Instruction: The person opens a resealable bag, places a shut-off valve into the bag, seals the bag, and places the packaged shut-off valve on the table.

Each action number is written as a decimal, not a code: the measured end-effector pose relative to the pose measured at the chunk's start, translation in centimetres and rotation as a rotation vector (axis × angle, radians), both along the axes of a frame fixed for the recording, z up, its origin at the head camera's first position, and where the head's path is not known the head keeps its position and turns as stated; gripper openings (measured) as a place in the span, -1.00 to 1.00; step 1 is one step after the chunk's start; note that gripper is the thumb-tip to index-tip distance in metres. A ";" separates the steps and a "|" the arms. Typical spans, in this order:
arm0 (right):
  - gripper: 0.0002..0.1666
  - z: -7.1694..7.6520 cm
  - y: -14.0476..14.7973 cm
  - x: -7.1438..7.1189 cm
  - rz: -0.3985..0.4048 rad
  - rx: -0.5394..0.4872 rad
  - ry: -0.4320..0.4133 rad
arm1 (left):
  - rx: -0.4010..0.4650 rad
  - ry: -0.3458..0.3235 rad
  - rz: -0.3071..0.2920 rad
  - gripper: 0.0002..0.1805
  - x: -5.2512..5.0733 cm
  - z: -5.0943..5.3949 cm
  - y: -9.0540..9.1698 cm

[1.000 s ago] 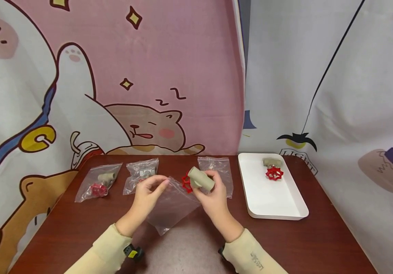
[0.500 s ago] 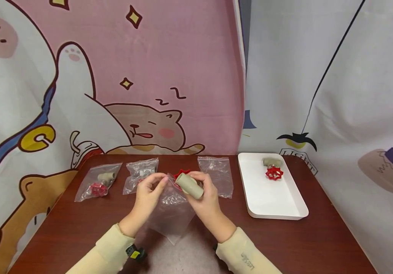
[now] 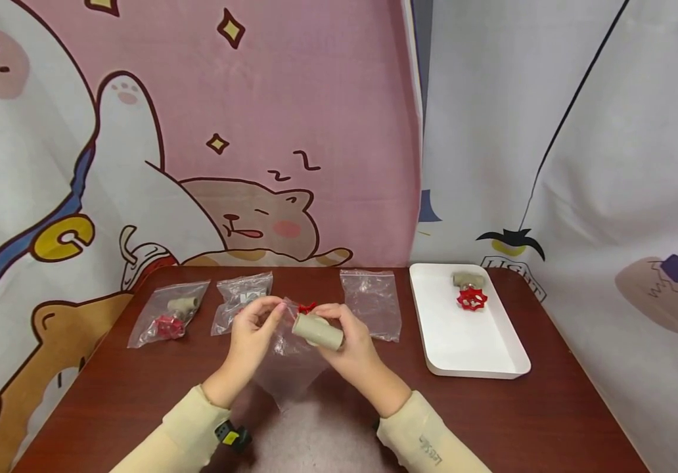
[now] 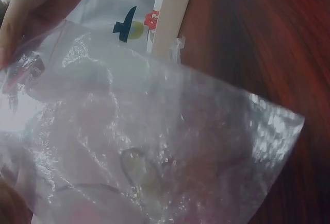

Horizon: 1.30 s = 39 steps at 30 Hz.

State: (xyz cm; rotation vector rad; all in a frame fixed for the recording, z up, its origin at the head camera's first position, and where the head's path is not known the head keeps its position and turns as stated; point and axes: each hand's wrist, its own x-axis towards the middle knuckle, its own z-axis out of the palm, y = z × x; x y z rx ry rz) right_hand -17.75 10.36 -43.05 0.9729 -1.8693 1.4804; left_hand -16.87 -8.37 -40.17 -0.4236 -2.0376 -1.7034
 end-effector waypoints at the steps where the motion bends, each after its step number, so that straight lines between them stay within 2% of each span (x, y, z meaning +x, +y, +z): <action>1: -0.40 0.1 0.1 0.0 0.012 0.005 -0.043 | -0.005 0.006 0.002 -0.91 0.0 0.0 0.0; 8: -0.33 0.7 0.4 0.2 0.057 -0.018 -0.361 | -0.012 0.016 -0.027 -0.92 0.1 -0.2 0.0; 13: -0.30 1.1 0.5 0.2 0.112 -0.025 -0.530 | -0.029 0.029 -0.026 -0.92 0.2 -0.2 0.1; 22: -0.27 1.5 0.5 0.4 0.134 -0.027 -0.691 | -0.024 0.069 -0.042 -0.94 0.3 -0.2 0.2; 32: -0.28 2.4 0.9 0.7 0.148 -0.072 -0.923 | -0.033 0.103 -0.061 -0.95 0.3 -0.3 0.3; 36: -0.34 2.5 1.1 0.8 0.148 -0.081 -0.951 | -0.053 0.121 -0.040 -0.95 0.3 -0.3 0.4; 39: -0.39 2.5 1.2 0.8 0.116 -0.072 -0.931 | -0.058 0.123 -0.030 -0.95 0.3 -0.2 0.3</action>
